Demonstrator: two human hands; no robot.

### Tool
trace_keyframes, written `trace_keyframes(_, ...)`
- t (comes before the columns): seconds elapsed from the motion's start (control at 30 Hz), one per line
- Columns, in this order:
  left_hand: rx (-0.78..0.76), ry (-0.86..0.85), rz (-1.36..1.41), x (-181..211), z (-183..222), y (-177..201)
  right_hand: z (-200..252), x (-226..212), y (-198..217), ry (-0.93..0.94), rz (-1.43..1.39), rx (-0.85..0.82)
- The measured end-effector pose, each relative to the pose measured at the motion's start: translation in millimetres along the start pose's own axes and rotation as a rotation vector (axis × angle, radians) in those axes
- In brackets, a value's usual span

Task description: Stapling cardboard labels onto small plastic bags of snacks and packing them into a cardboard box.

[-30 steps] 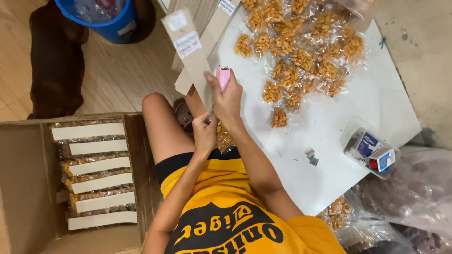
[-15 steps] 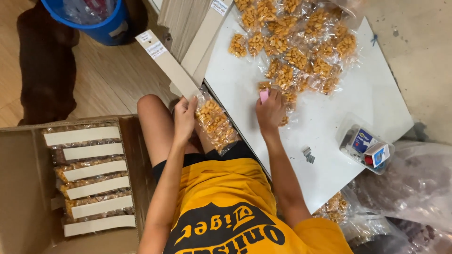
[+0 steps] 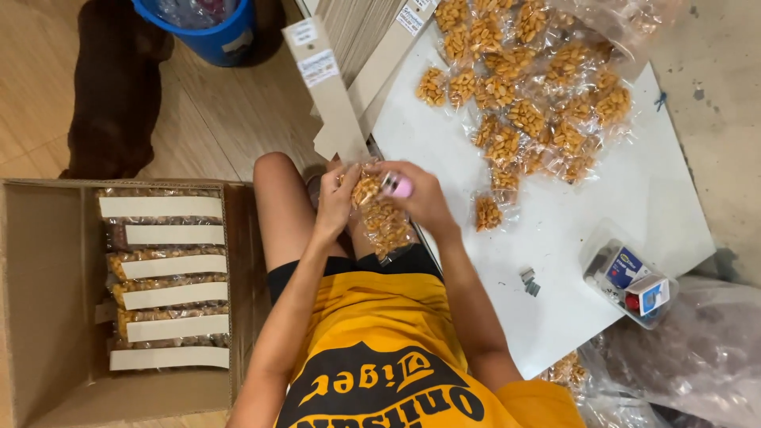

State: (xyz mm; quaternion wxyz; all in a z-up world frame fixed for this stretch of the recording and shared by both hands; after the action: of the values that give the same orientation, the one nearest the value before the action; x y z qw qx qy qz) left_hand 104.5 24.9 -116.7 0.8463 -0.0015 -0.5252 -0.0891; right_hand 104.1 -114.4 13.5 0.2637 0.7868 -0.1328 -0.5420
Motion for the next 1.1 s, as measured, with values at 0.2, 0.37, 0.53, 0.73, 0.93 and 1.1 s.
trace_keyframes(0.2,0.131,-0.314,0.179,57.1,33.1,-1.6,-29.2,46.7,16.8,-0.375,-0.354,0.281)
trace_keyframes(0.37,0.202,-0.4,0.077,62.2,36.4,-2.1,-60.7,39.3,7.9,-0.444,-0.247,0.267)
trace_keyframes(0.53,0.206,-0.417,0.091,67.8,40.8,0.7,-66.5,52.2,11.6,-0.474,-0.295,0.324)
trace_keyframes(0.73,0.186,-0.435,0.003,55.2,29.3,-10.8,-64.5,43.5,-10.8,-0.524,-0.209,0.27)
trace_keyframes(0.93,0.201,-0.348,-0.003,47.4,20.2,0.5,-79.6,79.1,-26.6,-0.454,-0.251,0.28)
trace_keyframes(1.1,0.224,-0.19,0.245,16.9,14.7,25.1,-106.4,194.5,15.1,-0.473,0.124,0.413)
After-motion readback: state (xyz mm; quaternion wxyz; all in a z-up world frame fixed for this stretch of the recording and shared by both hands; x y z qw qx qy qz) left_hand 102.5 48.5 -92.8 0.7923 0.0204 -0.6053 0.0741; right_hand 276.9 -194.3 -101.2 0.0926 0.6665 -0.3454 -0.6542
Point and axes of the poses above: each hand's wrist, its own z-axis away from the middle knuckle, its own y-axis out of the back of the hand, x = y × z, the point moved 9 cm from there along -z, towards the middle knuckle, and after that the axes turned 5 degrees about -x, right-handed, at the moved point
